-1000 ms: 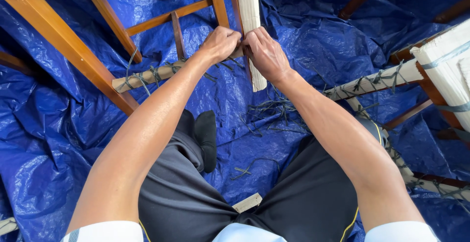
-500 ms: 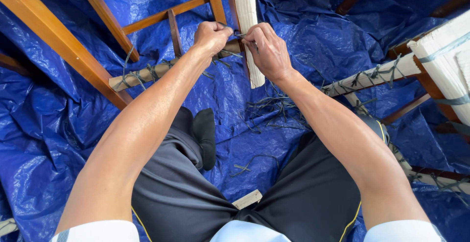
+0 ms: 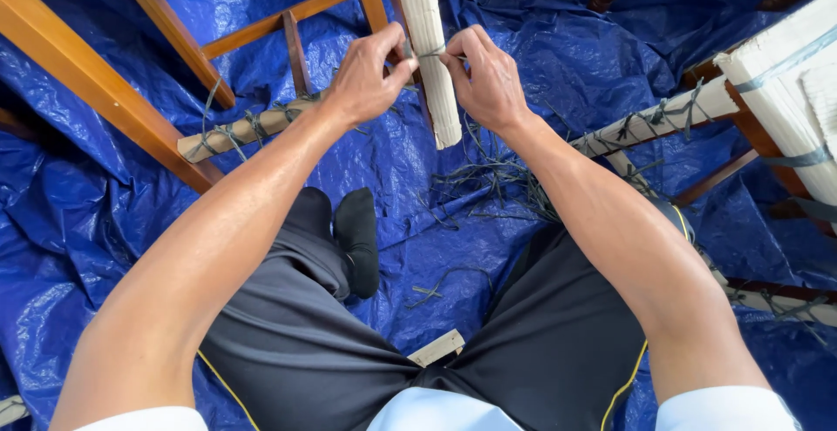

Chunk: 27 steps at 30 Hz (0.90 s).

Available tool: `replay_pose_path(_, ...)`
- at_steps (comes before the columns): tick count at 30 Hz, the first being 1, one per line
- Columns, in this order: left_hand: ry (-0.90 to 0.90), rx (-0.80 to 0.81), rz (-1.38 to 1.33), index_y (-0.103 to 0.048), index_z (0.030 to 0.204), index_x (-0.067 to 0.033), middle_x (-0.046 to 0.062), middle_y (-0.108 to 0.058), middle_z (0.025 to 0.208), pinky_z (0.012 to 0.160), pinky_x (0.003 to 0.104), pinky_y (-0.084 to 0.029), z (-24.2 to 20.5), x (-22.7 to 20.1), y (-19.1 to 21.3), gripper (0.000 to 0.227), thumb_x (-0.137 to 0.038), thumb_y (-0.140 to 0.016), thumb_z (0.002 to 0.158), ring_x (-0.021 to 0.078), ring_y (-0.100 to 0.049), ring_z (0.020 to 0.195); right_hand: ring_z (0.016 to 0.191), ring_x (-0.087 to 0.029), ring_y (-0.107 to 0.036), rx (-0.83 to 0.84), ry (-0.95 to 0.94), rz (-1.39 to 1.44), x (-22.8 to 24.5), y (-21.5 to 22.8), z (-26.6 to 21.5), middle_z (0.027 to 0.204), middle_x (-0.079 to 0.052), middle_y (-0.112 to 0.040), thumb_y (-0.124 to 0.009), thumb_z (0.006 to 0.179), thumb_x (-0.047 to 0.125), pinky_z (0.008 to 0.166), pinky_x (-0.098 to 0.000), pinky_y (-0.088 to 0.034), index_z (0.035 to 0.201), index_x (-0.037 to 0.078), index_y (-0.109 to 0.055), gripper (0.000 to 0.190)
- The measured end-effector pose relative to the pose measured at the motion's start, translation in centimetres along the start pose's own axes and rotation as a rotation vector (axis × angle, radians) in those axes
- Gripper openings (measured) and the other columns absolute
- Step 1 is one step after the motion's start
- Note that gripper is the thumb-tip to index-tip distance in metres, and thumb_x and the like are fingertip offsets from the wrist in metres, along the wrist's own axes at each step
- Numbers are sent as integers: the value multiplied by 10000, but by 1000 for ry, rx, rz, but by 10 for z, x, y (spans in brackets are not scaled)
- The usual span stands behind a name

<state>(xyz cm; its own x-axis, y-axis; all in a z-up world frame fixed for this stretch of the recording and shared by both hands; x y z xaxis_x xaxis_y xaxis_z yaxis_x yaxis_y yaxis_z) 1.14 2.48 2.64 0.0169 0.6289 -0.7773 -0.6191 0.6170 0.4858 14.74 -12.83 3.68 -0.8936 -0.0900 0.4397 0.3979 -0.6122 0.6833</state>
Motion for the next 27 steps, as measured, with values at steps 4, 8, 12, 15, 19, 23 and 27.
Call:
replay_pose_path(4,28,134,15,-590,1075,-18,95,-673,804,627,379,-526,6,-16,3,141,-81,-680,987,182,-675,721,767,-314,-664,-27,31,79,17,-2,6,969,-129,-626,-715,1023,39,650,-389,-529,1029,9,-580,139)
replay_pose_path(8,-42,161,123,-675,1077,-27,125,-685,821,641,409,-529,9,-8,-14,161,-90,-728,938,244,-690,740,789,-310,-675,-40,67,131,16,-7,0,1024,-131,-631,-685,1047,42,668,-377,-542,1055,4,-569,122)
replay_pose_path(12,-109,107,198,-702,945,6,163,-681,868,680,447,-524,11,-9,-20,98,-62,-762,909,326,-690,787,908,-297,-673,-173,-170,78,-7,-30,-30,1080,-171,-618,-657,1066,137,766,-374,-549,1180,3,-543,210)
replay_pose_path(15,-87,90,197,-686,916,17,165,-676,869,680,454,-517,13,-9,-20,122,-73,-768,916,338,-685,786,1012,-293,-670,-231,-746,115,-66,-84,-96,1164,-230,-638,-550,1086,358,841,-368,-536,1274,-34,-503,437)
replay_pose_path(19,-102,88,152,-668,910,27,161,-673,870,678,442,-523,12,-7,-19,143,-74,-769,920,328,-693,789,1027,-337,-708,-61,-1500,695,-60,-136,-146,1231,-242,-607,-353,1038,527,816,-411,-628,1336,-44,-451,651)
replay_pose_path(23,-94,72,178,-670,904,34,163,-670,852,664,442,-520,10,-4,-13,144,-64,-777,911,331,-692,773,1009,-356,-750,-46,-1298,901,-75,-173,-159,1224,-265,-661,-371,1046,469,827,-427,-648,1345,-93,-462,643)
replay_pose_path(27,-98,78,193,-681,902,27,152,-672,839,634,431,-518,14,-4,-18,138,-70,-778,915,306,-697,742,966,-320,-772,-21,-1191,864,-64,-150,-145,1195,-248,-706,-357,1066,406,762,-380,-653,1323,-100,-500,585)
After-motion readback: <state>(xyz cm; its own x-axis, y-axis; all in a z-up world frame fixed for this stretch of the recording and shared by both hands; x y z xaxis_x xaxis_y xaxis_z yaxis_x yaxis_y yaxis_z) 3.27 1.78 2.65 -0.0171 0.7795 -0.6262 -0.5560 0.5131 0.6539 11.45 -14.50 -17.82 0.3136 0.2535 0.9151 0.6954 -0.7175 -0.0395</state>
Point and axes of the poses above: each hand's wrist, its own z-axis towards the middle knuckle, its own y-axis out of the back of the hand, x = y × z, the point moved 3 cm from there along z, towards the middle knuckle
